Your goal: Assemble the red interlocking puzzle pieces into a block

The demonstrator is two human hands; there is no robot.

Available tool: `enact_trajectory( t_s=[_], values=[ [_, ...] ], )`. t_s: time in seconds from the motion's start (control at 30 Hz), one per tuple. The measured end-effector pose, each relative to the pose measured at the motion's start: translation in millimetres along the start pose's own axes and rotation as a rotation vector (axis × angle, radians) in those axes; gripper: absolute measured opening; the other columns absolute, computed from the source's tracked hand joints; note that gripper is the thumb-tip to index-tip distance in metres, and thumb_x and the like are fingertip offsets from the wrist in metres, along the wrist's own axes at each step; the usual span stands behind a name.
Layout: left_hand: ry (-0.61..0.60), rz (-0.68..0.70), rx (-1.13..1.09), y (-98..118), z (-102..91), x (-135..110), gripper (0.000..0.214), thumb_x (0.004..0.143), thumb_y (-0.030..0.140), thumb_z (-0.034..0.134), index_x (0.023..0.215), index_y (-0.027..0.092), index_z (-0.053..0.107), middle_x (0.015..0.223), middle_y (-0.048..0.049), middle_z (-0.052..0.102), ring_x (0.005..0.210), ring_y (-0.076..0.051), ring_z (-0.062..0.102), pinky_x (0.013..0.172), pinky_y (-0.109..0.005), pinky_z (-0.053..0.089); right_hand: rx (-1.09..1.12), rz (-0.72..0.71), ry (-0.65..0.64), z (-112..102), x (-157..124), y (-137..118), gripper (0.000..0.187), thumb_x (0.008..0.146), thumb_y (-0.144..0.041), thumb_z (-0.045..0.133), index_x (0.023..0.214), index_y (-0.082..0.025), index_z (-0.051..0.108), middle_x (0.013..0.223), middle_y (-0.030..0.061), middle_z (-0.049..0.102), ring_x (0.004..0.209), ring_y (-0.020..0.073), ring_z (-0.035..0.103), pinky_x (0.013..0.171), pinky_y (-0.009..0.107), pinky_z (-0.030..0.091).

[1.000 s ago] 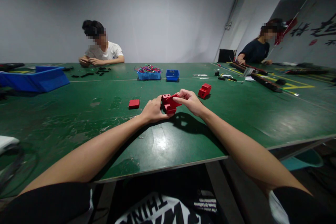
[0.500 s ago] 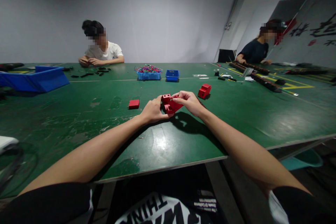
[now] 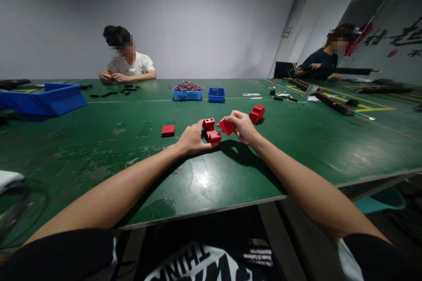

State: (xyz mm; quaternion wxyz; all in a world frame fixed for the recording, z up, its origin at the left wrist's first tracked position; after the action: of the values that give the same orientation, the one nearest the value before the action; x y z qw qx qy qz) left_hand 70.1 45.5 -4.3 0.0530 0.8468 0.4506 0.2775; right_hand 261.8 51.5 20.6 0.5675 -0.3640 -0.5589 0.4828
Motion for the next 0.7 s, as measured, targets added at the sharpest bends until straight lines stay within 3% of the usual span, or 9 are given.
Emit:
enact_trajectory(
  t_s=[0.27, 0.47, 0.7],
  values=[
    [-0.005, 0.003, 0.014, 1.6, -1.1, 0.1, 0.082, 0.068, 0.065, 0.067, 0.129, 0.016, 0.044, 0.111, -0.0132, 0.066, 0.094, -0.030, 0.067, 0.079, -0.039, 0.051, 0.054, 0.074, -0.030, 1.3, 1.0, 3.1, 0.038, 0.058, -0.041, 0.083, 0.067, -0.020, 0.052, 0.058, -0.0041, 0.060, 0.051, 0.0117, 0.059, 0.045, 0.023, 0.049],
    [-0.002, -0.007, 0.022, 2.5, -1.4, -0.1, 0.082, 0.067, 0.066, 0.068, 0.128, 0.016, 0.044, 0.109, -0.0127, 0.067, 0.092, -0.030, 0.066, 0.078, -0.039, 0.051, 0.041, 0.112, -0.024, 2.7, 3.1, 7.2, 0.034, 0.059, -0.041, 0.083, 0.073, -0.019, 0.062, 0.064, -0.0003, 0.067, 0.057, 0.0145, 0.063, 0.050, 0.026, 0.053],
    [0.029, 0.016, 0.012, 2.0, -1.3, 0.3, 0.085, 0.064, 0.068, 0.070, 0.128, 0.017, 0.045, 0.112, -0.0131, 0.065, 0.095, -0.031, 0.065, 0.081, -0.041, 0.051, -0.015, 0.021, 0.021, 0.8, 2.9, 7.5, 0.043, 0.056, -0.048, 0.086, 0.075, -0.018, 0.060, 0.067, -0.0009, 0.066, 0.059, 0.0125, 0.061, 0.058, 0.027, 0.052]
  ],
)
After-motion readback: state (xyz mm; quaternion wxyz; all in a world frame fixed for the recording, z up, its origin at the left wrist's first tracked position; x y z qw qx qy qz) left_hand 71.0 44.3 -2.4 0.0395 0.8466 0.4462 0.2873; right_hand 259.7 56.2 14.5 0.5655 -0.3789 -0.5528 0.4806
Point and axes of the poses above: each hand's wrist, its own x-axis towards the middle knuckle, its own z-axis out of the palm, y = z × x, the point moved 2 cm from there along x, towards the middle knuckle
